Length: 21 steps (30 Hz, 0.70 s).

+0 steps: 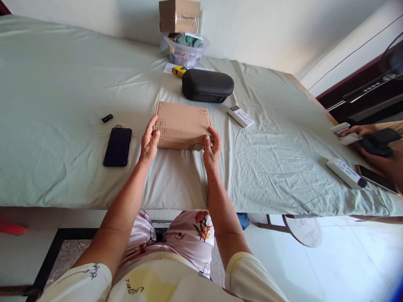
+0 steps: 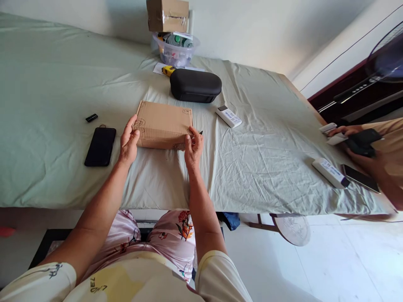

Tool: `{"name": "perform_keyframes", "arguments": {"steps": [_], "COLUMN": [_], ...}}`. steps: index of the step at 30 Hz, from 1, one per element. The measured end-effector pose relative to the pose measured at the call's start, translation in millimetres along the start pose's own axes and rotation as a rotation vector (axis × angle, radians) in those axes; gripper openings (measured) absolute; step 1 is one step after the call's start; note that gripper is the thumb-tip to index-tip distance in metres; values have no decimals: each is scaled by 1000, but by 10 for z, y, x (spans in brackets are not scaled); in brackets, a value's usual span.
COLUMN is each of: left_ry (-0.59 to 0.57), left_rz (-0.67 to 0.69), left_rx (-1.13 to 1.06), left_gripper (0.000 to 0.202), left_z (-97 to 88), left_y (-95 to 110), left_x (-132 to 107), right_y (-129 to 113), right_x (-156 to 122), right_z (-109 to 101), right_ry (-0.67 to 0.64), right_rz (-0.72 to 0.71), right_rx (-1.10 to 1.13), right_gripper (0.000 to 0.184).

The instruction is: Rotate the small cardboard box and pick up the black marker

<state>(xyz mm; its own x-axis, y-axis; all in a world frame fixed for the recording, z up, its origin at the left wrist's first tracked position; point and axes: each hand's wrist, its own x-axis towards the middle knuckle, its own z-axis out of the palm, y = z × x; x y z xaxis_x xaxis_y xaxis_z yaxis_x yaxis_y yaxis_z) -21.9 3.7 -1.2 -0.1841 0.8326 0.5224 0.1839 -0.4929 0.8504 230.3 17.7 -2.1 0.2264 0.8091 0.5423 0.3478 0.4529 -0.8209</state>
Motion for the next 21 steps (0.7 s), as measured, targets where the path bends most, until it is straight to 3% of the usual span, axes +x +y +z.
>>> {"name": "perform_keyframes", "arguments": {"steps": [11,21], "left_ry": [106,136], "left_rz": [14,20], "left_rx": [49,117], "left_gripper": [67,66], "left_z": [39,58], "left_y": [-165,-112], "left_x": [-2,-12], "right_y": [94,60], "right_x": [-29,-17], "right_z": [71,12], "right_ry": [1,-15], "right_rz": [9,9], "right_rx": [-2,-17], "right_gripper": [47,54]}}
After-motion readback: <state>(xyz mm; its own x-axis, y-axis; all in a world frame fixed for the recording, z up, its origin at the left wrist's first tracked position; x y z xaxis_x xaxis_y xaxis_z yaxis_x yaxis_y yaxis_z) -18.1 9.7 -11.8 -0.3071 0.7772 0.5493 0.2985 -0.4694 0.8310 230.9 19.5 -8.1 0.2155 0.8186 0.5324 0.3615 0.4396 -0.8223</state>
